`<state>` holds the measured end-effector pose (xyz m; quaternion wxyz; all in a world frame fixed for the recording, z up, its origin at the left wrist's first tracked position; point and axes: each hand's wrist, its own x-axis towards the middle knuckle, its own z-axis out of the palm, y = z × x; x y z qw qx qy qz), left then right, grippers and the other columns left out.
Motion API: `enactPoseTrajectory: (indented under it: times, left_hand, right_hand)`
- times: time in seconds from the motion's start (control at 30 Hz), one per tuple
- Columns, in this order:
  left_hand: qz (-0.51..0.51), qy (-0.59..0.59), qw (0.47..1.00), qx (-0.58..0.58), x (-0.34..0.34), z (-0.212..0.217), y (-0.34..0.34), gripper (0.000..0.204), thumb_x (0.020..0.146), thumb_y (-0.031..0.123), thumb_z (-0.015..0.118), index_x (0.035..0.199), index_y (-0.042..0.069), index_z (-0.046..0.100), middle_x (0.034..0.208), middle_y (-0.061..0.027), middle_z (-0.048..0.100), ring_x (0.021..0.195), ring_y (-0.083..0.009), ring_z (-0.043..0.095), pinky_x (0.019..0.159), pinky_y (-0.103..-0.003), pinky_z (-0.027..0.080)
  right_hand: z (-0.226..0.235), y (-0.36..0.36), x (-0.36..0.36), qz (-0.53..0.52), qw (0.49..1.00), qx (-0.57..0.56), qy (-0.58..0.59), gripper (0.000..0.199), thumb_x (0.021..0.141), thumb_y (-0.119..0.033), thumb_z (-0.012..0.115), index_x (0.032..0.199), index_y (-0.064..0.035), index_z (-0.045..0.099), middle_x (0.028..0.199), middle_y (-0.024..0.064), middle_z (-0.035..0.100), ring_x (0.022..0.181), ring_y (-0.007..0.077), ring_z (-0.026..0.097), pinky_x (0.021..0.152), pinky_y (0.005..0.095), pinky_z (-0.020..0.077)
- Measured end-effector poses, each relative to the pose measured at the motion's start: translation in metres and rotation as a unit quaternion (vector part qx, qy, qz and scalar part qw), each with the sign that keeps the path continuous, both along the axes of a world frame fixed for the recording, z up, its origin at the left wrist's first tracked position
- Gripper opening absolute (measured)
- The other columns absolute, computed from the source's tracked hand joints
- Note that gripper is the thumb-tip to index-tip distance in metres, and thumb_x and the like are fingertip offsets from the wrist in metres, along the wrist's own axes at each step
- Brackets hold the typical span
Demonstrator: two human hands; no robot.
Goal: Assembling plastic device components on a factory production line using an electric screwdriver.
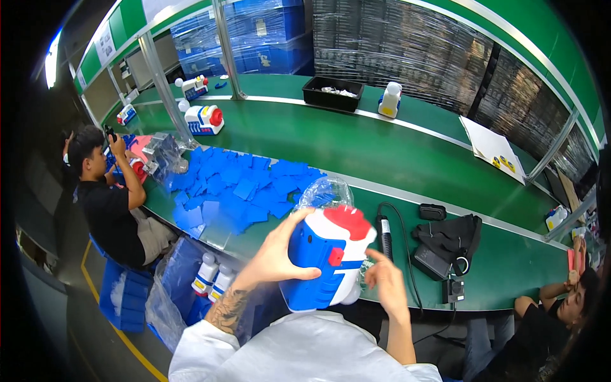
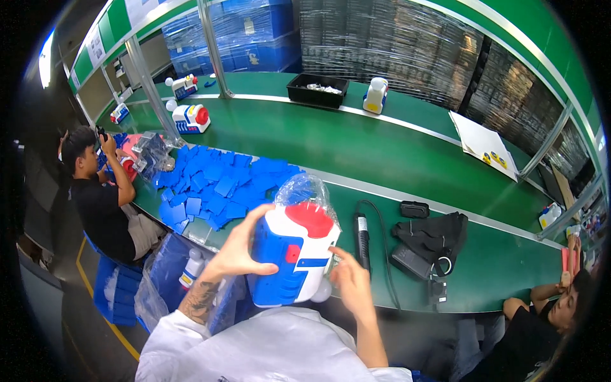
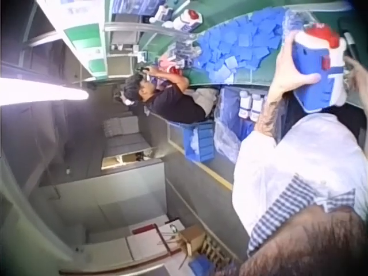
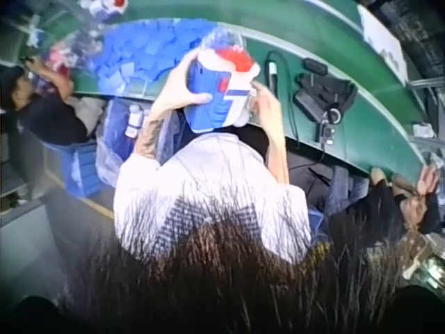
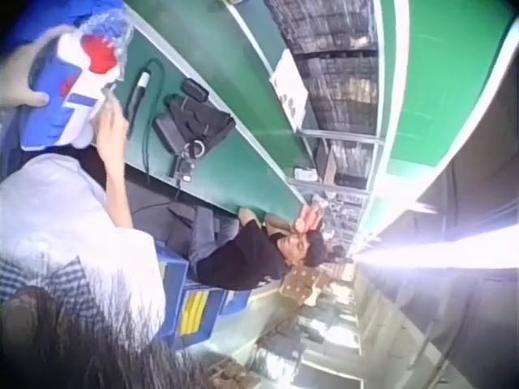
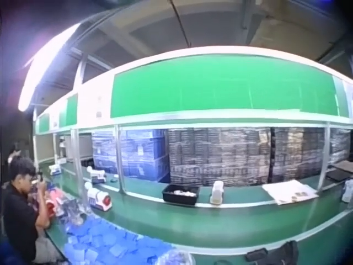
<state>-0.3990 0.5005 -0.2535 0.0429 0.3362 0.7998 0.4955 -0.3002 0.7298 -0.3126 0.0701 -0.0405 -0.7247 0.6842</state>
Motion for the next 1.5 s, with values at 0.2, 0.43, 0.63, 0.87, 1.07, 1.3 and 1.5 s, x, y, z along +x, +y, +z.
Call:
enactPoseTrajectory:
  times: [0.2, 0.43, 0.63, 0.87, 1.07, 1.3, 1.5]
  left_hand:
    - [-0.141, 0.387, 0.911, -0.001, 0.010, 0.037, 0.042, 0.067, 0.054, 0.017, 0.075, 0.113, 0.035, 0.050, 0.126, -0.0188, 0.037, 0.117, -0.0366, 0.039, 0.096, -0.056, 0.029]
    - [-0.098, 0.593, 0.793, -0.097, 0.013, 0.003, 0.070, 0.043, 0.073, 0.023, 0.062, 0.105, 0.039, 0.038, 0.127, -0.0052, 0.039, 0.121, -0.0232, 0.038, 0.101, -0.060, 0.018]
    - [-0.007, 0.479, 0.866, -0.146, -0.021, -0.009, 0.049, 0.049, 0.075, 0.015, 0.057, 0.116, 0.033, 0.039, 0.134, -0.0143, 0.031, 0.126, -0.0317, 0.030, 0.100, -0.061, 0.019]
    - [0.331, 0.319, 0.887, -0.037, -0.006, -0.092, -0.096, 0.035, 0.068, 0.000, 0.057, 0.103, 0.008, 0.055, 0.108, -0.0166, 0.048, 0.100, -0.0357, 0.048, 0.090, -0.048, 0.037]
    - [0.594, 0.078, 0.798, -0.066, 0.055, -0.207, -0.248, 0.025, 0.070, -0.002, 0.050, 0.095, 0.001, 0.053, 0.085, -0.0160, 0.053, 0.086, -0.0316, 0.051, 0.075, -0.039, 0.042]
    - [0.630, -0.171, 0.735, -0.182, 0.086, -0.346, -0.326, 0.029, 0.065, 0.006, 0.061, 0.093, 0.003, 0.052, 0.086, -0.0194, 0.055, 0.088, -0.0357, 0.053, 0.075, -0.044, 0.043]
    - [0.538, -0.268, 0.753, -0.268, 0.080, -0.416, -0.323, 0.033, 0.062, 0.014, 0.067, 0.093, 0.004, 0.057, 0.090, -0.0216, 0.055, 0.088, -0.0384, 0.054, 0.078, -0.044, 0.045]
  right_hand:
    - [0.056, 0.035, 0.003, 0.018, 0.955, -0.287, 0.067, 0.078, 0.084, -0.066, 0.021, 0.131, -0.0038, 0.025, 0.120, 0.0151, 0.049, 0.102, 0.0252, 0.055, 0.078, 0.0379, 0.0488]
    - [0.030, 0.075, -0.023, 0.087, 0.944, -0.317, -0.012, 0.045, 0.086, -0.034, 0.051, 0.120, -0.0090, 0.035, 0.113, 0.0112, 0.050, 0.105, 0.0195, 0.051, 0.086, 0.0349, 0.0446]
    - [0.057, 0.063, -0.077, -0.037, 0.983, -0.179, 0.002, 0.039, 0.083, -0.020, 0.057, 0.114, -0.0098, 0.036, 0.101, 0.0112, 0.054, 0.084, 0.0176, 0.059, 0.063, 0.0286, 0.0518]
    - [0.000, 0.118, -0.235, -0.280, 0.879, 0.385, 0.026, 0.065, 0.064, -0.035, 0.072, 0.116, -0.0119, 0.039, 0.096, 0.0199, 0.060, 0.086, 0.0349, 0.061, 0.074, 0.0407, 0.0484]
    - [-0.073, 0.249, -0.313, -0.262, 0.830, 0.491, 0.033, 0.070, 0.065, -0.040, 0.073, 0.118, -0.0089, 0.041, 0.114, 0.0134, 0.053, 0.100, 0.0276, 0.055, 0.086, 0.0361, 0.0423]
    - [-0.068, 0.304, -0.315, -0.207, 0.841, 0.499, -0.023, 0.067, 0.080, -0.047, 0.059, 0.126, -0.0056, 0.034, 0.116, 0.0178, 0.049, 0.099, 0.0311, 0.052, 0.085, 0.0365, 0.0419]
    - [-0.005, 0.214, -0.192, -0.175, 0.817, 0.549, 0.027, 0.046, 0.086, -0.026, 0.054, 0.124, -0.0033, 0.039, 0.114, 0.0171, 0.051, 0.093, 0.0254, 0.056, 0.076, 0.0334, 0.0469]
